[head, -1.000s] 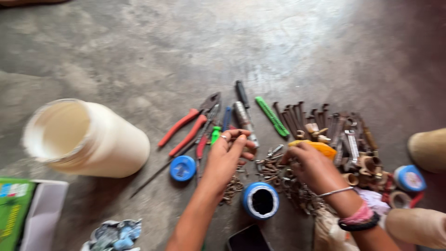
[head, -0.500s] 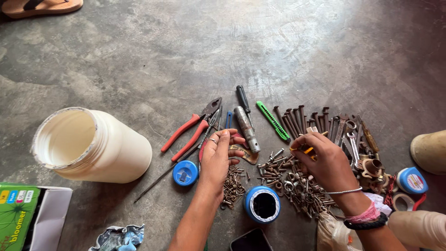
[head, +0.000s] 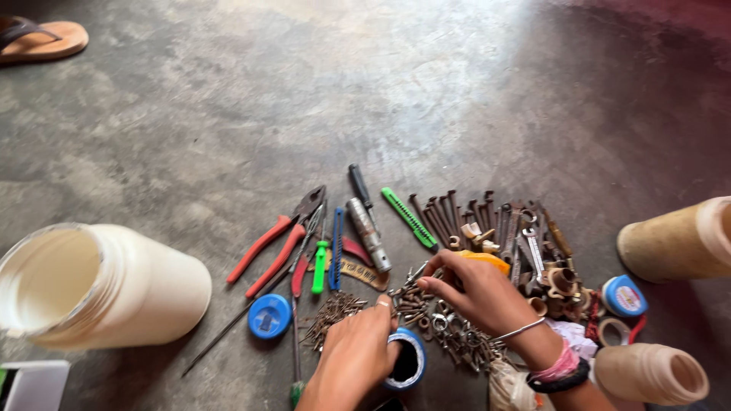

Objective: The person sits on the floor and sorts a mixed pile of hardware including screws, bolts, and nuts. They pick up individual items and place them into a small plastic bag and a blue container, organizing the hardware by type.

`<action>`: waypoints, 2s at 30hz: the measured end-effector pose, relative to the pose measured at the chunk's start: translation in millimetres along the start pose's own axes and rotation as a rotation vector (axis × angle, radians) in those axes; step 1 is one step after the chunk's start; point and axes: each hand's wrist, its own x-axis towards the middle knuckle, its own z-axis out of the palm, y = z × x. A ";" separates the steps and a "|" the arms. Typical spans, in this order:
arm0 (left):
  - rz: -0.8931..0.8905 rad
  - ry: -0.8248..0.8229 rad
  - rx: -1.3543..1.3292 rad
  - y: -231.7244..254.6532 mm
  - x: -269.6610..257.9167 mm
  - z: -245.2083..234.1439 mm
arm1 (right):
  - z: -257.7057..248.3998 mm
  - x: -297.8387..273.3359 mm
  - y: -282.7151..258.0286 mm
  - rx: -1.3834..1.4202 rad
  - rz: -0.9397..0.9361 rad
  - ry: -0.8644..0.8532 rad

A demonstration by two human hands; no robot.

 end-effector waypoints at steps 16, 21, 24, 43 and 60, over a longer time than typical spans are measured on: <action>-0.055 0.170 -0.091 -5.9 19.9 10.3 | -45.8 -22.5 17.9 -0.076 0.170 0.259; -0.151 0.106 -0.050 1.8 20.3 -3.0 | -22.8 -9.6 14.2 -0.119 0.198 0.114; -0.179 0.073 -0.029 3.3 19.5 -8.2 | -6.3 -7.3 17.0 -0.227 0.021 0.107; -0.108 0.066 -0.024 8.7 17.6 -16.9 | 91.4 -79.7 38.7 0.069 -0.168 -0.635; -0.045 0.045 0.056 6.8 15.2 -10.6 | 87.7 -130.0 41.8 0.227 -0.300 -1.064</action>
